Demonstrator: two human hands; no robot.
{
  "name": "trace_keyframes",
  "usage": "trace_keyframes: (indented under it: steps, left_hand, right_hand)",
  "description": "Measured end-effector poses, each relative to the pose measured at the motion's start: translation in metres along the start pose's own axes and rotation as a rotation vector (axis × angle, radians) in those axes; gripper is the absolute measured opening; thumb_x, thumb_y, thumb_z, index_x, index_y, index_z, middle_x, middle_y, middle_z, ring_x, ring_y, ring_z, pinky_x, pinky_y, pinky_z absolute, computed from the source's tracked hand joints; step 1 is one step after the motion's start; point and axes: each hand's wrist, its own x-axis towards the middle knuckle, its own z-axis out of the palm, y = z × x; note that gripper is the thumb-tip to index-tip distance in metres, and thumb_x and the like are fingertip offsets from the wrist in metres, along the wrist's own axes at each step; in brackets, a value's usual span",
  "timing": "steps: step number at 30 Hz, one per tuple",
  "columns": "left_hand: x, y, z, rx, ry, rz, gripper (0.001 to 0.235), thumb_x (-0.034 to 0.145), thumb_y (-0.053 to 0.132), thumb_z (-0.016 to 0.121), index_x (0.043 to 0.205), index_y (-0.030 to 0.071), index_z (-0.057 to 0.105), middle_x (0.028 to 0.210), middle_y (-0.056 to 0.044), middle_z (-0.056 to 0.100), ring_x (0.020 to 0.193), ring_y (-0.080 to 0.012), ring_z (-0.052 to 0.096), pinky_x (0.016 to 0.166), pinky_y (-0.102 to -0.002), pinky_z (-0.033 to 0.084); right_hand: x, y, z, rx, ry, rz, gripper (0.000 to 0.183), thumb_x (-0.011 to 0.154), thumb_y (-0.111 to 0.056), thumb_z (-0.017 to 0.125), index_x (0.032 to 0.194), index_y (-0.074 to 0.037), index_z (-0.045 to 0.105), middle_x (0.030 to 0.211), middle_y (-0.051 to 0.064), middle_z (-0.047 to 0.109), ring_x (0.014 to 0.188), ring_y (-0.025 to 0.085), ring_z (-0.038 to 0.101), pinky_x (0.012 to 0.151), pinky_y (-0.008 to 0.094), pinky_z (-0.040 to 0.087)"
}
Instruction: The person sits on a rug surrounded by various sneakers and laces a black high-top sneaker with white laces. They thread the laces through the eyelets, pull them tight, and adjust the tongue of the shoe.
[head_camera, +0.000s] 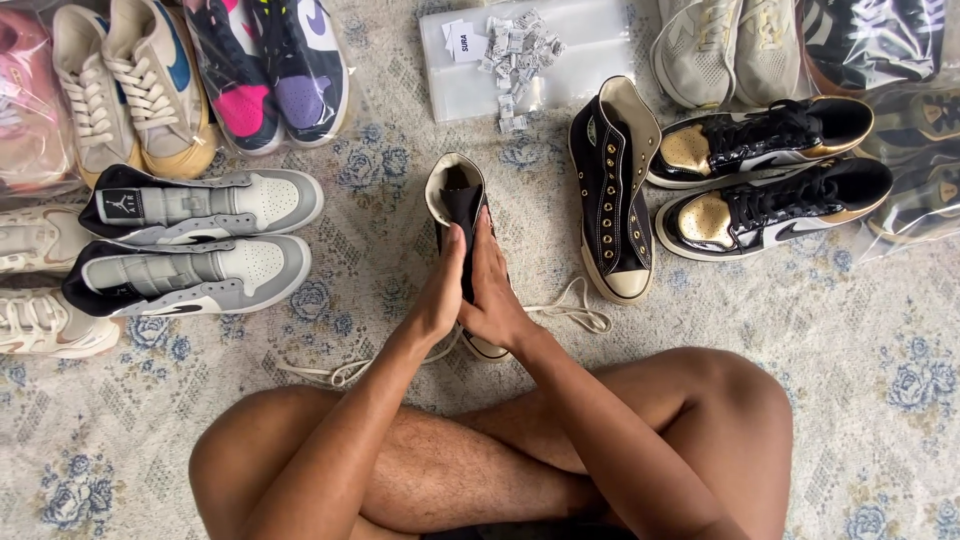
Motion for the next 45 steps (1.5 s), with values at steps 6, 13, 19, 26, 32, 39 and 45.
trace_keyframes:
  steps: [6, 13, 19, 26, 32, 39, 45]
  left_hand:
    - [0.0, -0.004, -0.006, 0.005, -0.077, -0.041, 0.096, 0.104, 0.067, 0.02, 0.16, 0.0, -0.019, 0.164, -0.031, -0.022, 0.151, -0.0511, -0.013, 0.12, -0.065, -0.008]
    - [0.0, -0.003, -0.007, 0.096, 0.092, -0.013, 0.096, 0.102, 0.066, 0.029, 0.162, 0.008, -0.016, 0.167, -0.034, -0.005, 0.153, -0.0521, 0.006, 0.119, -0.069, 0.008]
    - [0.005, 0.003, -0.007, 0.1, 0.071, 0.146, 0.082, 0.108, 0.052, 0.023, 0.161, -0.003, -0.007, 0.165, -0.039, -0.009, 0.15, -0.0577, -0.005, 0.119, -0.069, 0.002]
    - [0.013, -0.031, -0.019, 0.012, -0.029, 0.206, 0.079, 0.11, 0.055, 0.017, 0.162, 0.003, -0.014, 0.165, -0.03, -0.024, 0.151, -0.0473, -0.022, 0.12, -0.064, -0.01]
    - [0.021, -0.05, -0.024, -0.234, -0.072, 0.177, 0.085, 0.107, 0.065, 0.012, 0.163, 0.006, -0.012, 0.168, -0.022, -0.022, 0.153, -0.0384, -0.022, 0.123, -0.053, -0.016]
    - [0.018, -0.036, -0.031, -0.071, 0.009, 0.131, 0.08, 0.098, 0.023, 0.045, 0.165, 0.002, 0.007, 0.17, -0.028, -0.004, 0.157, -0.0412, 0.0, 0.127, -0.051, 0.004]
    - [0.017, -0.05, -0.063, 0.082, 0.21, 0.042, 0.074, 0.09, 0.02, 0.054, 0.16, 0.004, 0.033, 0.164, -0.023, 0.034, 0.154, -0.0388, 0.024, 0.122, -0.055, 0.022]
  right_hand:
    - [0.002, 0.007, -0.005, 0.1, -0.025, -0.021, 0.115, 0.069, -0.01, 0.064, 0.163, 0.003, 0.0, 0.168, 0.034, 0.005, 0.153, 0.055, 0.004, 0.122, 0.065, 0.01]
    - [0.004, 0.013, -0.007, 0.158, 0.043, -0.021, 0.12, 0.073, -0.011, 0.069, 0.164, -0.005, -0.01, 0.17, 0.03, -0.003, 0.154, 0.054, 0.005, 0.117, 0.062, 0.027]
    - [0.009, -0.012, -0.012, 0.02, 0.005, -0.09, 0.124, 0.065, -0.017, 0.07, 0.164, -0.001, -0.002, 0.171, 0.028, -0.007, 0.154, 0.053, -0.003, 0.122, 0.063, 0.019]
    - [0.01, 0.004, -0.016, 0.295, -0.088, -0.088, 0.121, 0.067, -0.002, 0.067, 0.166, -0.009, -0.002, 0.173, 0.019, -0.005, 0.156, 0.043, -0.003, 0.121, 0.054, 0.02]
    - [0.008, 0.011, -0.02, 0.515, -0.146, -0.021, 0.125, 0.067, 0.008, 0.067, 0.167, -0.014, -0.004, 0.174, 0.014, 0.0, 0.158, 0.032, 0.002, 0.125, 0.047, 0.019]
    - [0.01, -0.011, -0.02, 0.471, -0.054, 0.071, 0.096, 0.081, 0.014, 0.042, 0.165, -0.015, 0.007, 0.147, 0.018, 0.054, 0.069, 0.01, 0.049, 0.057, 0.021, 0.038]
    - [0.007, 0.003, -0.014, 0.068, 0.009, -0.096, 0.098, 0.085, 0.001, 0.06, 0.166, -0.005, 0.004, 0.171, 0.027, 0.003, 0.151, 0.054, 0.02, 0.116, 0.063, 0.035]
